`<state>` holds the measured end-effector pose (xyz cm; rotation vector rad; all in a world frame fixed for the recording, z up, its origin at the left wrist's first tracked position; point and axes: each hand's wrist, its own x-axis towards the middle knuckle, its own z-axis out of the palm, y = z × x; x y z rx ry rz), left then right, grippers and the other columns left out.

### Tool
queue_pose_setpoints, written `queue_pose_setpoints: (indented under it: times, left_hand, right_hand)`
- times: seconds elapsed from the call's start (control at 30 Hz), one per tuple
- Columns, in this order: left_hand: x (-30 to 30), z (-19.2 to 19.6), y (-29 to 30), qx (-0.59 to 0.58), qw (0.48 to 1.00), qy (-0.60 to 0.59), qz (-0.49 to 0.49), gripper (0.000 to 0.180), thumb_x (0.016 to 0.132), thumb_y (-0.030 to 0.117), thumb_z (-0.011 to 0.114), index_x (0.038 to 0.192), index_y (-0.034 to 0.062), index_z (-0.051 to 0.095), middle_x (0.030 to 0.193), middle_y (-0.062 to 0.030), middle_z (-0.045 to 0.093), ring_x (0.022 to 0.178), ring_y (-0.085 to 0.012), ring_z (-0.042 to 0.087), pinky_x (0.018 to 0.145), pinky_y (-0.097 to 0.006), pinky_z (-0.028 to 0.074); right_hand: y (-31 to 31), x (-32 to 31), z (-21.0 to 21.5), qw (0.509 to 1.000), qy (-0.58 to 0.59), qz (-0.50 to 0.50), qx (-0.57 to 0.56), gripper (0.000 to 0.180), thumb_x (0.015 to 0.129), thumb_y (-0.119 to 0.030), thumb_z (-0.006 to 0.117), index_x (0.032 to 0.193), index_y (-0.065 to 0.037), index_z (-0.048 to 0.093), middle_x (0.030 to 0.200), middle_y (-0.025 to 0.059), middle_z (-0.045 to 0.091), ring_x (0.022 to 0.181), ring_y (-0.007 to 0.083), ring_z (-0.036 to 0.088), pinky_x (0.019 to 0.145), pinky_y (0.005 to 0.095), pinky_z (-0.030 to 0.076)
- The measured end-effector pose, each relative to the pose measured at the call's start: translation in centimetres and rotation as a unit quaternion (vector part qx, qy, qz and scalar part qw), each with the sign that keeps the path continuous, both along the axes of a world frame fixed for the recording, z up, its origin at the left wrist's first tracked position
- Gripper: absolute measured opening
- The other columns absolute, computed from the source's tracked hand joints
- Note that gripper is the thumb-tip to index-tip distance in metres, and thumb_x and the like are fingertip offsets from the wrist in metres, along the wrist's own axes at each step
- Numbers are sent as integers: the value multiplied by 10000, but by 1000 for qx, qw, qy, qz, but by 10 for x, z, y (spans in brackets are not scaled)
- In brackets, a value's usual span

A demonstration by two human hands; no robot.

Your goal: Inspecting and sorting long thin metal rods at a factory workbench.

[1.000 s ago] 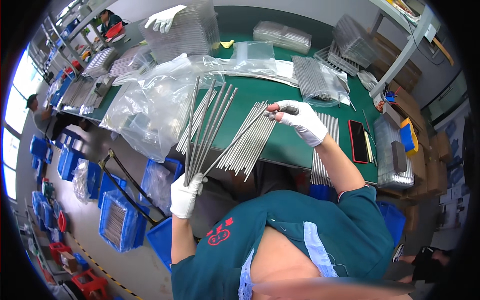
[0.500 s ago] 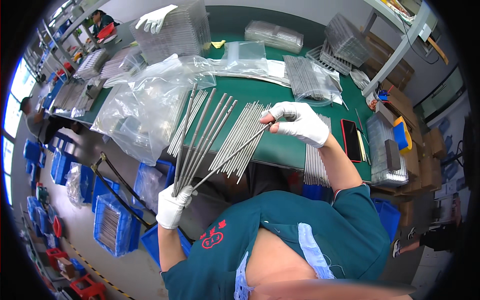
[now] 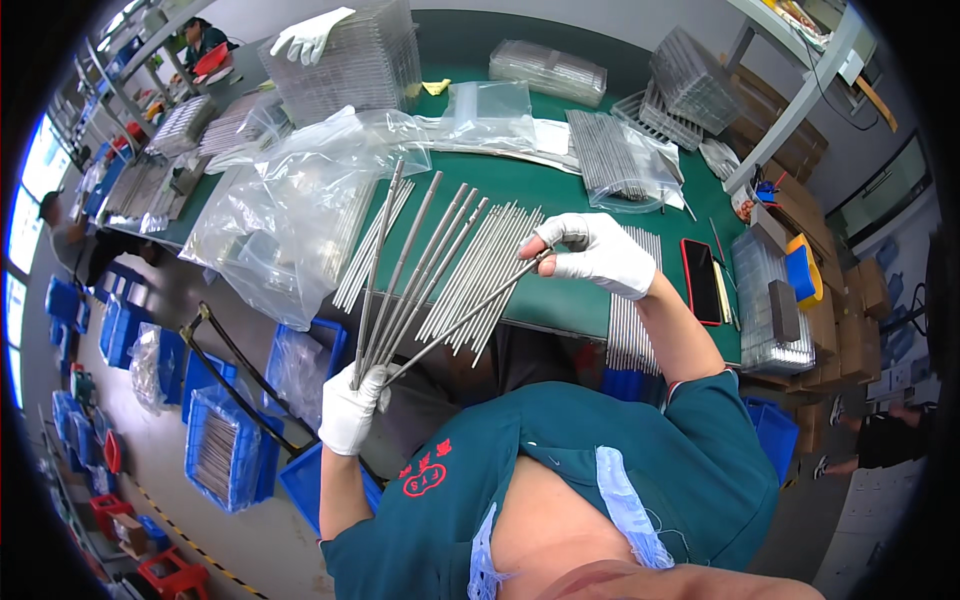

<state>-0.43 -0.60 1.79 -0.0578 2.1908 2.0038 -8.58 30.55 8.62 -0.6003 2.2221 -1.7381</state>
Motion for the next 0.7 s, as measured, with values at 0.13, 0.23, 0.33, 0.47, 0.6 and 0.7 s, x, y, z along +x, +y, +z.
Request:
queue_pose_setpoints:
  times: [0.13, 0.23, 0.33, 0.47, 0.6, 0.7]
  left_hand:
    - [-1, -4, 2, -23, 1000, 7, 10, 288, 839, 282, 575, 854, -2, 619, 556, 7, 498, 472, -50, 409, 442, -199, 313]
    - [1, -9, 1, -32, 999, 17, 17, 279, 844, 281, 568, 859, 7, 614, 536, 9, 491, 460, -51, 406, 436, -206, 318]
    - [1, -12, -2, -100, 994, 27, 40, 252, 845, 267, 567, 858, 19, 609, 510, 1, 484, 446, -57, 416, 429, -217, 333]
    - [2, -9, -1, -199, 976, 83, 38, 208, 835, 236, 576, 839, 30, 608, 504, -30, 502, 444, -85, 470, 436, -235, 369]
    - [3, -6, 1, -265, 953, 143, 30, 168, 814, 201, 597, 837, 34, 608, 517, -47, 521, 449, -113, 505, 448, -241, 389]
    - [3, -9, 0, -268, 952, 146, 30, 159, 805, 190, 608, 841, 36, 607, 517, -46, 519, 447, -115, 505, 449, -238, 390]
  right_hand:
    - [1, 1, 0, 999, -30, -25, -4, 221, 737, -128, 656, 932, -26, 632, 847, 45, 628, 813, 101, 567, 736, 237, 446]
    - [6, -2, 4, 999, -10, -42, 9, 217, 731, -115, 664, 925, -24, 628, 872, 47, 619, 819, 104, 559, 743, 236, 441]
    - [18, -8, 7, 992, 41, -110, -43, 236, 720, -134, 686, 918, -20, 626, 967, 76, 591, 916, 148, 544, 820, 269, 422]
    - [4, -3, 16, 995, 23, -70, -74, 245, 709, -147, 696, 912, -23, 635, 972, 85, 592, 940, 159, 540, 828, 275, 417]
    - [-3, -6, 16, 996, 74, -28, -39, 224, 726, -117, 670, 926, -24, 635, 915, 61, 621, 859, 123, 566, 778, 252, 448]
    - [-3, -7, 15, 997, 71, -8, -23, 213, 724, -118, 672, 913, -25, 638, 909, 59, 622, 847, 123, 567, 771, 252, 447]
